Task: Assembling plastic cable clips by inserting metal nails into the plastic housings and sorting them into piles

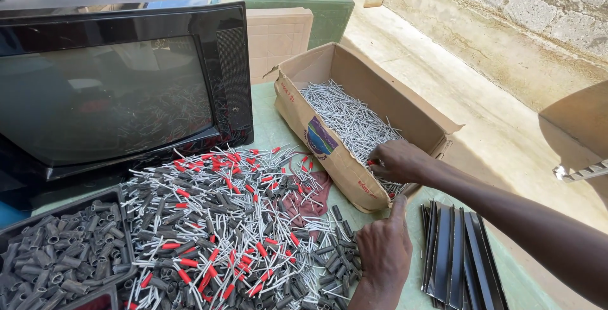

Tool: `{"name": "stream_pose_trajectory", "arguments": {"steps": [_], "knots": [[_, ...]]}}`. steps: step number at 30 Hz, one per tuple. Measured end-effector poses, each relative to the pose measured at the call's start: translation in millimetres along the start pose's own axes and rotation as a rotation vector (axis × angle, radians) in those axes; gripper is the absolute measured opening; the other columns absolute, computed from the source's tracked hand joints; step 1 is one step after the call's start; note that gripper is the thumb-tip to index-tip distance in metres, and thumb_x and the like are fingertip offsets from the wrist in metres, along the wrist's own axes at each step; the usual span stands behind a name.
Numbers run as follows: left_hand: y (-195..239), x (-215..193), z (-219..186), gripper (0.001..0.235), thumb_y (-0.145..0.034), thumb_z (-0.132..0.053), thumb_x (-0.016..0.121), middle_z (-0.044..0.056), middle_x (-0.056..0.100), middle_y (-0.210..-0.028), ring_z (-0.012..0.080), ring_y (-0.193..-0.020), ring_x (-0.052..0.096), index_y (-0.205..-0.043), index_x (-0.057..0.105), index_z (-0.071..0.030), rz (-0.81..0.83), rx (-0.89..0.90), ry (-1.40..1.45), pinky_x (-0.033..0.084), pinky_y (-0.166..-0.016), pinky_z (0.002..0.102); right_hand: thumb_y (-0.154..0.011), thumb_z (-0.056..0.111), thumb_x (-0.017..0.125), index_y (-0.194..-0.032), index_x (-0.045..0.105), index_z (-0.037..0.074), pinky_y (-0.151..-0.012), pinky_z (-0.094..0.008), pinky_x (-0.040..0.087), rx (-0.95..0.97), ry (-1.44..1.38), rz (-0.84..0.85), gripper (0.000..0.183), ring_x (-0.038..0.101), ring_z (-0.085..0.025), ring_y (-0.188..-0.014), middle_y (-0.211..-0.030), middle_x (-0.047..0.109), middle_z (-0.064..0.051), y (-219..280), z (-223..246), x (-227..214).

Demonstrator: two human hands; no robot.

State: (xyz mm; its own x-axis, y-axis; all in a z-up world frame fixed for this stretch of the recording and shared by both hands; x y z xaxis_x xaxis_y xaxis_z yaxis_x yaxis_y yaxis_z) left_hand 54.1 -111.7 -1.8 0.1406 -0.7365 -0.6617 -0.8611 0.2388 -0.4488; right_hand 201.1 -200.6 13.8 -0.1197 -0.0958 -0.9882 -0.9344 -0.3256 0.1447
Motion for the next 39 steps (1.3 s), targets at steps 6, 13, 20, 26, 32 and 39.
{"name": "stream_pose_trajectory", "arguments": {"steps": [6,13,20,26,32,39], "knots": [[0,-3,1,0.037,-0.098,-0.019,0.054,0.017,0.066,-0.061,0.0431,-0.054,0.064,-0.134,0.058,-0.020,0.022,-0.034,0.010,0.045,-0.044,0.058,-0.094,0.025,0.047,-0.059,0.042,0.018,-0.049,-0.029,0.033,0.035,-0.184,0.003,0.037,0.027,-0.009,-0.051,-0.056,0.040,0.006,-11,-6,-2],[-2,-4,1,0.036,-0.100,-0.022,0.053,0.017,0.067,-0.062,0.0399,-0.053,0.064,-0.135,0.060,-0.015,0.002,-0.048,0.088,0.045,-0.046,0.055,-0.092,0.020,0.040,-0.077,0.055,0.004,-0.036,-0.024,0.028,-0.156,-1.707,0.169,0.027,0.029,-0.010,-0.039,-0.049,0.039,-0.001,30,9,-52],[-14,-26,-4,0.031,-0.101,-0.031,0.055,0.011,0.065,-0.064,0.0307,-0.054,0.061,-0.128,0.055,-0.016,0.098,-0.041,-0.007,0.046,-0.046,0.045,-0.104,0.019,0.051,-0.069,0.060,0.002,-0.036,-0.019,0.030,0.098,-1.499,-0.019,0.039,0.038,-0.009,-0.040,-0.058,0.055,-0.008,38,-10,-44],[-24,-56,-8,0.036,-0.094,-0.037,0.068,0.008,0.069,-0.069,0.0277,-0.057,0.067,-0.120,0.053,-0.017,0.135,0.178,-0.224,0.049,-0.049,0.043,-0.097,0.020,0.048,-0.086,0.072,0.010,-0.048,-0.026,0.025,0.023,-0.890,-0.065,0.028,0.033,-0.008,-0.048,-0.057,0.044,0.002,36,13,-36],[-10,-59,11,0.055,-0.089,-0.032,0.076,0.011,0.073,-0.093,0.0249,-0.068,0.072,-0.134,0.050,-0.014,0.090,0.173,-0.172,0.058,-0.053,0.038,-0.094,0.023,0.042,-0.084,0.065,0.021,-0.060,-0.037,0.039,0.212,-0.357,-0.149,0.025,0.058,-0.017,-0.064,-0.071,0.069,0.002,49,32,-43],[14,-42,42,0.055,-0.089,-0.028,0.062,0.006,0.063,-0.055,0.0266,-0.043,0.059,-0.142,0.049,-0.028,0.065,0.005,-0.265,0.044,-0.039,0.044,-0.101,0.026,0.043,-0.066,0.047,0.015,-0.053,-0.040,0.034,0.063,-0.249,-0.162,0.037,0.047,-0.020,-0.054,-0.058,0.052,-0.002,44,55,-46]]}}
Point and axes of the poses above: each hand's wrist, its own y-axis away from the middle knuckle, its own x-axis out of the palm, z = x × y, the point moved 8 cm from there along -y, towards the middle knuckle
